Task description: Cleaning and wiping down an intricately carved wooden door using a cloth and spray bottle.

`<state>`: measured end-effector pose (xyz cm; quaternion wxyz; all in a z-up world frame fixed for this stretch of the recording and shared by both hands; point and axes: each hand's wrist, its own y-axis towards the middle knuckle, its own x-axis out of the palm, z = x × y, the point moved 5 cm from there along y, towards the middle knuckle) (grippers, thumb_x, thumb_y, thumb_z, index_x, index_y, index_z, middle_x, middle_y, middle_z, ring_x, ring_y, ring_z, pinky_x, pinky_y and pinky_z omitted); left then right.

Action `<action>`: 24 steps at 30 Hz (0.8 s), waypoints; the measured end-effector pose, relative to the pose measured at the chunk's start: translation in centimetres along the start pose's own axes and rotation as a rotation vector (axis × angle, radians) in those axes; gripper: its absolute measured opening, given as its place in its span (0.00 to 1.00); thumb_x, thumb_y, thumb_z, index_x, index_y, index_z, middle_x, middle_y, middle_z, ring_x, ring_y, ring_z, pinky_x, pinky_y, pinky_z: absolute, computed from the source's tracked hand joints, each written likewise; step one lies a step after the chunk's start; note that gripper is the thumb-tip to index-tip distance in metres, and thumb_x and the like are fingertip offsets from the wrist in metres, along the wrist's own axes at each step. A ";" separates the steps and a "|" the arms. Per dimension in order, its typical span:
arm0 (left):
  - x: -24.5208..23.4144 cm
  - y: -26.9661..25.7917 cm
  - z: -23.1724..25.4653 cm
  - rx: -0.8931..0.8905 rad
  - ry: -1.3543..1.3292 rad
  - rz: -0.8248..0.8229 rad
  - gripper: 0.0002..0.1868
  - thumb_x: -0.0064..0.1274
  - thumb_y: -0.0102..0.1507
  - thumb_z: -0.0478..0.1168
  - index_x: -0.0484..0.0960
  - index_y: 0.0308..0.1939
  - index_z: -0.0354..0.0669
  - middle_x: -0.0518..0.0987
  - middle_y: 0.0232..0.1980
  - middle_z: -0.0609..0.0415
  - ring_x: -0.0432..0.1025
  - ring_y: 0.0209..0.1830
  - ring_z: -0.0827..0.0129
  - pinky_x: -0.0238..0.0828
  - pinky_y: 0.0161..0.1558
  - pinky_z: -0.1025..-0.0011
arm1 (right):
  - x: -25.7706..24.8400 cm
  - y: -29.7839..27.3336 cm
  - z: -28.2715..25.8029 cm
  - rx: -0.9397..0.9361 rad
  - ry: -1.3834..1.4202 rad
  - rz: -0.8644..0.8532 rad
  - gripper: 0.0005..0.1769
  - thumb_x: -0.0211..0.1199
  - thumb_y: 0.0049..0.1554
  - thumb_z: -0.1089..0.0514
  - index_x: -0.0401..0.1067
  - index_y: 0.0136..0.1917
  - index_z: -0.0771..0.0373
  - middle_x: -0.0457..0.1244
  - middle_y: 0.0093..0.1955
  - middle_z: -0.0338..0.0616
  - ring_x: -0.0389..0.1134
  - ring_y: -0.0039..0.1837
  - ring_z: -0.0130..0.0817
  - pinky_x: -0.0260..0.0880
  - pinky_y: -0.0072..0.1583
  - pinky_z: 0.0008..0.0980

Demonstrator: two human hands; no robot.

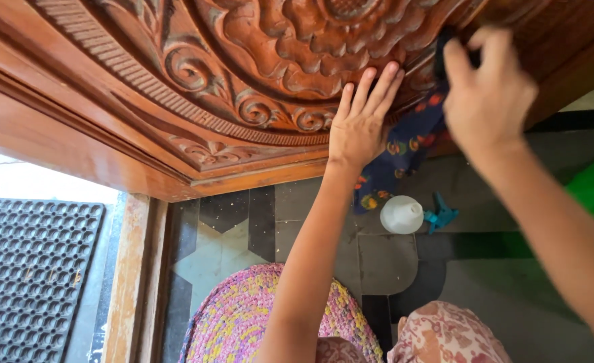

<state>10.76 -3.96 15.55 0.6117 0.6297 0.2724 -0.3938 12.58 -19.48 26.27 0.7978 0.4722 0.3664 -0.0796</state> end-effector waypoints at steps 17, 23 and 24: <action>-3.6 -7.7 -12.0 -0.382 -0.149 0.294 0.52 0.58 0.61 0.49 0.46 0.79 0.28 0.39 0.83 0.27 0.33 0.84 0.28 0.29 0.81 0.37 | 4.2 -0.5 -18.9 0.215 0.499 -0.031 0.18 0.62 0.58 0.69 0.70 0.62 0.70 0.60 0.59 0.54 0.68 0.47 0.53 0.70 0.47 0.46; -2.5 -8.9 -13.4 -0.341 -0.068 0.207 0.41 0.47 0.68 0.44 0.50 0.80 0.28 0.44 0.85 0.35 0.38 0.86 0.38 0.36 0.83 0.45 | 0.2 5.0 -21.1 0.116 0.830 0.063 0.20 0.60 0.59 0.68 0.69 0.65 0.64 0.59 0.62 0.50 0.70 0.52 0.52 0.73 0.50 0.44; -2.3 -9.0 -13.3 -0.331 -0.025 0.184 0.38 0.46 0.68 0.43 0.52 0.80 0.30 0.45 0.84 0.36 0.39 0.86 0.38 0.37 0.83 0.46 | -0.6 5.9 -21.8 0.081 0.772 0.097 0.19 0.62 0.60 0.65 0.70 0.65 0.61 0.59 0.62 0.49 0.71 0.51 0.50 0.73 0.50 0.43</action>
